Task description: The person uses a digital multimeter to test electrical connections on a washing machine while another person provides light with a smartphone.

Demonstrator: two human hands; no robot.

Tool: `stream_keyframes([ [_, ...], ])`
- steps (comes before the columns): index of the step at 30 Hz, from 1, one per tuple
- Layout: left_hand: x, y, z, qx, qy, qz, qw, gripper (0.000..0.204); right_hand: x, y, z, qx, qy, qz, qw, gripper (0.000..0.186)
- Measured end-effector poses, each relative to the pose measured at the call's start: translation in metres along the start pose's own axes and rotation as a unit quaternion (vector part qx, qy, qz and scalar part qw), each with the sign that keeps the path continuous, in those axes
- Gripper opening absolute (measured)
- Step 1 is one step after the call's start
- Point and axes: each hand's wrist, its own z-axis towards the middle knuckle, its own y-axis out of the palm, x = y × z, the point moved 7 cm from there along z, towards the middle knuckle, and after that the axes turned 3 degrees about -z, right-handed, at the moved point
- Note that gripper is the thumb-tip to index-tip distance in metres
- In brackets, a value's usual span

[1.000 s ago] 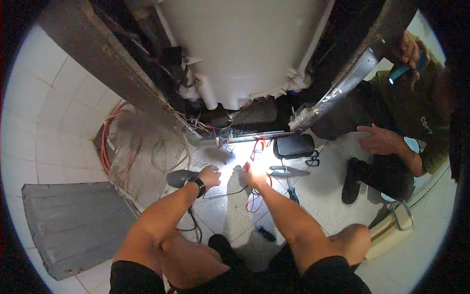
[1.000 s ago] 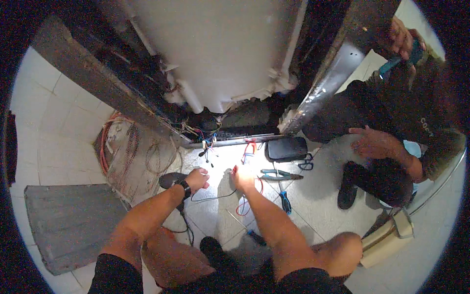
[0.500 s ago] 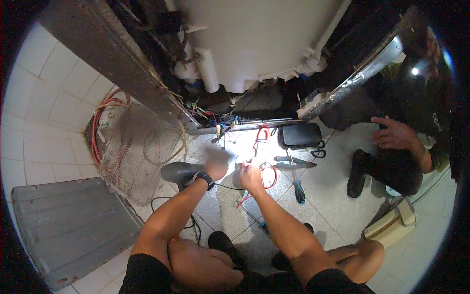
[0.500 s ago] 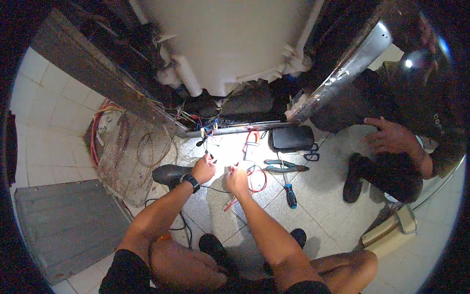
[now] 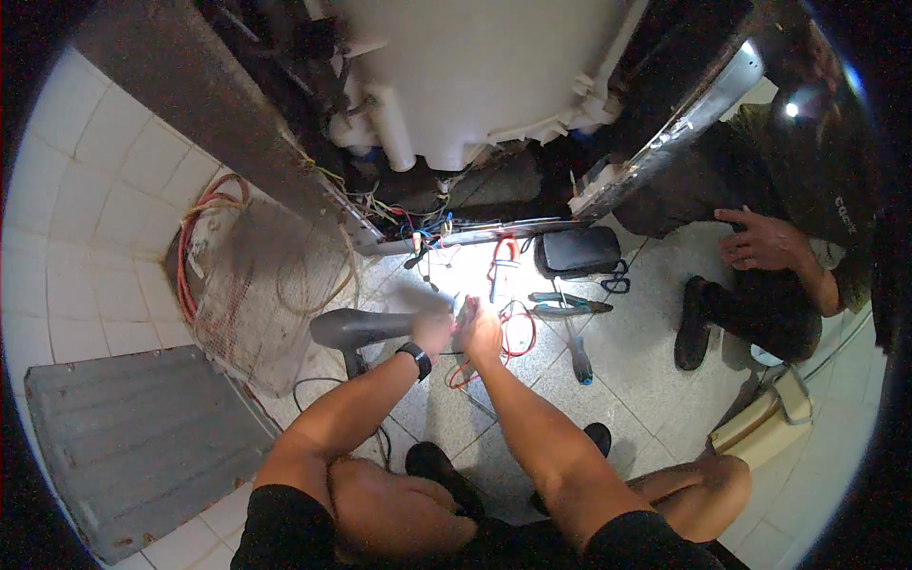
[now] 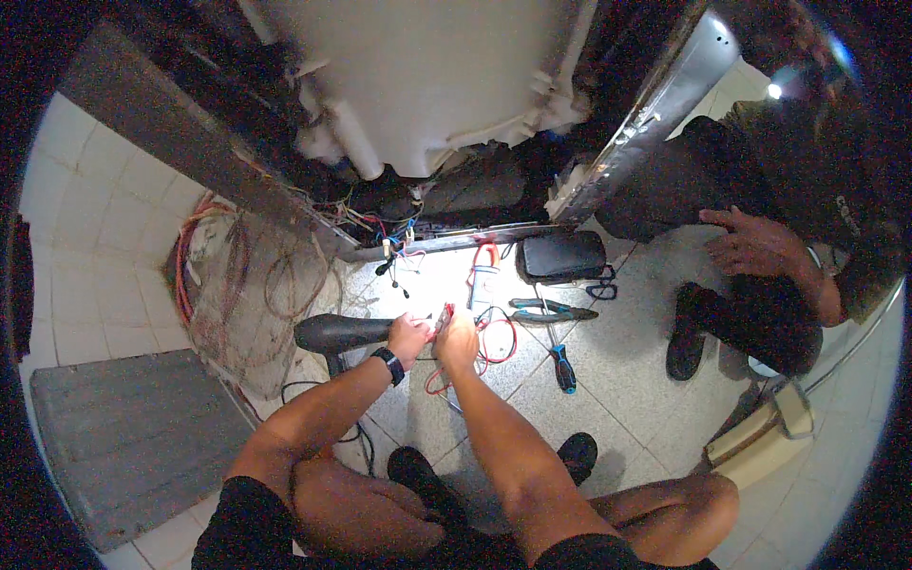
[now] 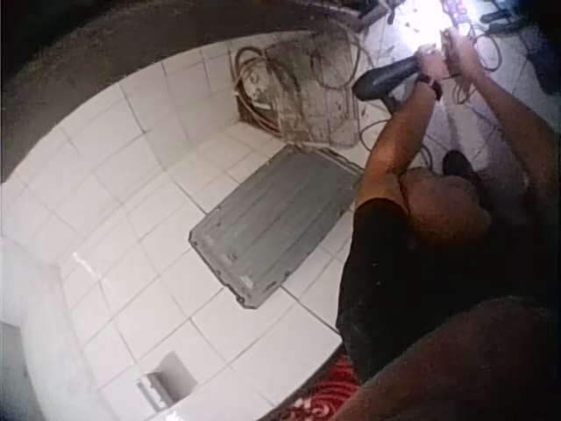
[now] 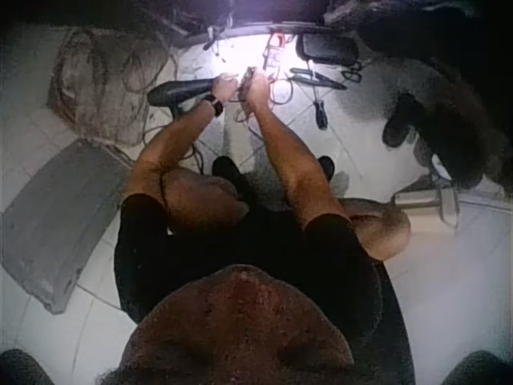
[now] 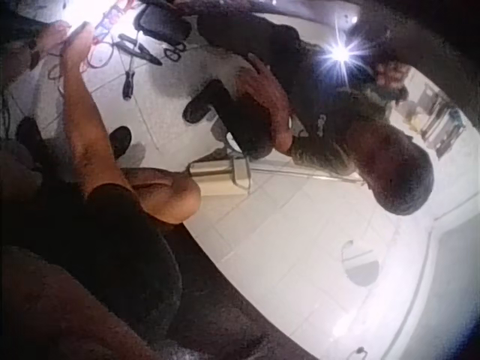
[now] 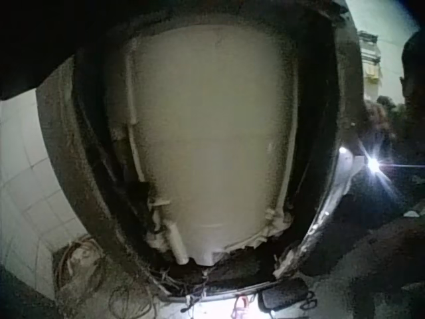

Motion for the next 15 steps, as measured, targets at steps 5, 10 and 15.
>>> stream_keyframes([
  [5,0.029,0.006,-0.016,0.035,-0.051,-0.103,0.993,0.020,0.005,-0.001,-0.007,0.046,0.016,0.017,0.999,0.033],
  [10,0.040,0.012,-0.023,0.071,-0.120,-0.269,0.953,0.021,0.013,-0.006,-0.004,0.041,0.036,-0.002,0.999,0.031],
  [15,0.043,0.009,-0.027,0.083,-0.131,-0.307,0.939,0.022,0.002,-0.017,-0.005,0.061,-0.019,0.024,0.998,0.034],
])
